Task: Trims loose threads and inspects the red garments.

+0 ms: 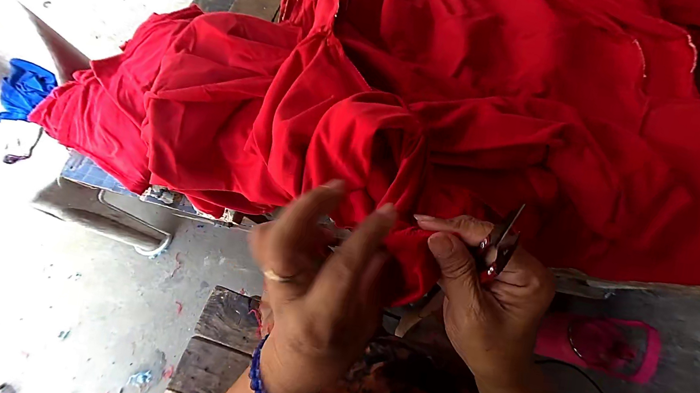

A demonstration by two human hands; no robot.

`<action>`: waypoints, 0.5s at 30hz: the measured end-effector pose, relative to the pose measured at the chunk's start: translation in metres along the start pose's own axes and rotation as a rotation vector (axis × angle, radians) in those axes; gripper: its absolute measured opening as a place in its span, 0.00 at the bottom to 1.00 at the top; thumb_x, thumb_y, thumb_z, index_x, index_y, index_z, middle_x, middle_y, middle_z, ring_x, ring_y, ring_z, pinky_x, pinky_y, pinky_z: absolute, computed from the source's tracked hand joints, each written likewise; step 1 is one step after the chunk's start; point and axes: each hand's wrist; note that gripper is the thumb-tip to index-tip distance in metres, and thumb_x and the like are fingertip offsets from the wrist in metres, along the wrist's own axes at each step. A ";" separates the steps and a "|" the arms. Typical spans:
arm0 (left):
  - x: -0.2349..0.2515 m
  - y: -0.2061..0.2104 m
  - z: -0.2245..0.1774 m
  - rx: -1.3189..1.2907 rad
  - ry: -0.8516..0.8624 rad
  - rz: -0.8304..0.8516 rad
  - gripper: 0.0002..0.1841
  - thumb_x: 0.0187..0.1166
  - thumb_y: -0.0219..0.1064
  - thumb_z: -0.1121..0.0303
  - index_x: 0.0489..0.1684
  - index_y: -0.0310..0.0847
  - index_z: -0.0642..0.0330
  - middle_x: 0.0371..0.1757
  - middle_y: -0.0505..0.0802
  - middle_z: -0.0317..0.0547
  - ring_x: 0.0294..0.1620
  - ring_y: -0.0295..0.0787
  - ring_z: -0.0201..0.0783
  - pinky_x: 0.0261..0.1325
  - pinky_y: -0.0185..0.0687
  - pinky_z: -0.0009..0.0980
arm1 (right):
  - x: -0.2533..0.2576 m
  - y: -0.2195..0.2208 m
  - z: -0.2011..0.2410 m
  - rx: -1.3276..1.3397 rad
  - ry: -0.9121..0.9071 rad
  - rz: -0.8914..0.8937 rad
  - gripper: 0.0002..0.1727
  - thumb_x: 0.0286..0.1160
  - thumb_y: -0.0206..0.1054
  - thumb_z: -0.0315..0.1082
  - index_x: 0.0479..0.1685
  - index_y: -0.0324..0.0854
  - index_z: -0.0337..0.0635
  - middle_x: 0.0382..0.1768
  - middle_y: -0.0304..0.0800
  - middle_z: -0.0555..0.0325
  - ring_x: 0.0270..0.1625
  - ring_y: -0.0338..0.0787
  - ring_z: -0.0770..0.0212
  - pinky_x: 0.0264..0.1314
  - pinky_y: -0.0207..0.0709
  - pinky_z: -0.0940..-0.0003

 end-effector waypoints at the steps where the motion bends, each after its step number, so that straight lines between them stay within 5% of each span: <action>1: -0.001 0.002 -0.004 -0.042 0.024 0.012 0.12 0.77 0.72 0.70 0.56 0.88 0.55 0.62 0.85 0.46 0.54 0.80 0.34 0.58 0.73 0.29 | 0.000 -0.001 0.002 -0.028 -0.019 -0.001 0.05 0.79 0.69 0.26 0.48 0.88 0.37 0.40 0.92 0.69 0.40 0.87 0.84 0.43 0.83 0.88; 5: 0.000 0.001 -0.010 -0.224 -0.097 -0.023 0.06 0.75 0.69 0.76 0.42 0.92 0.62 0.46 0.88 0.42 0.43 0.83 0.25 0.45 0.78 0.18 | 0.001 -0.007 0.006 -0.158 -0.099 0.000 0.05 0.71 0.73 0.23 0.42 0.86 0.32 0.34 0.90 0.66 0.36 0.85 0.84 0.41 0.81 0.90; 9: 0.003 -0.008 -0.021 -0.512 -0.300 -0.006 0.09 0.76 0.67 0.77 0.50 0.88 0.58 0.40 0.93 0.30 0.40 0.88 0.22 0.44 0.84 0.21 | -0.002 -0.007 0.007 -0.233 -0.127 0.036 0.06 0.79 0.68 0.24 0.47 0.87 0.30 0.39 0.92 0.62 0.43 0.88 0.83 0.49 0.82 0.89; 15: 0.005 -0.015 -0.018 -0.778 -0.579 -0.037 0.11 0.77 0.66 0.80 0.51 0.90 0.56 0.29 0.93 0.32 0.22 0.84 0.22 0.26 0.82 0.18 | -0.004 -0.005 0.007 -0.213 -0.139 0.064 0.07 0.78 0.67 0.23 0.45 0.87 0.28 0.37 0.91 0.59 0.36 0.83 0.84 0.43 0.78 0.91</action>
Point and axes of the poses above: each hand's wrist, its own x-axis towards the middle knuckle, its own y-axis out of the palm, z = x × y
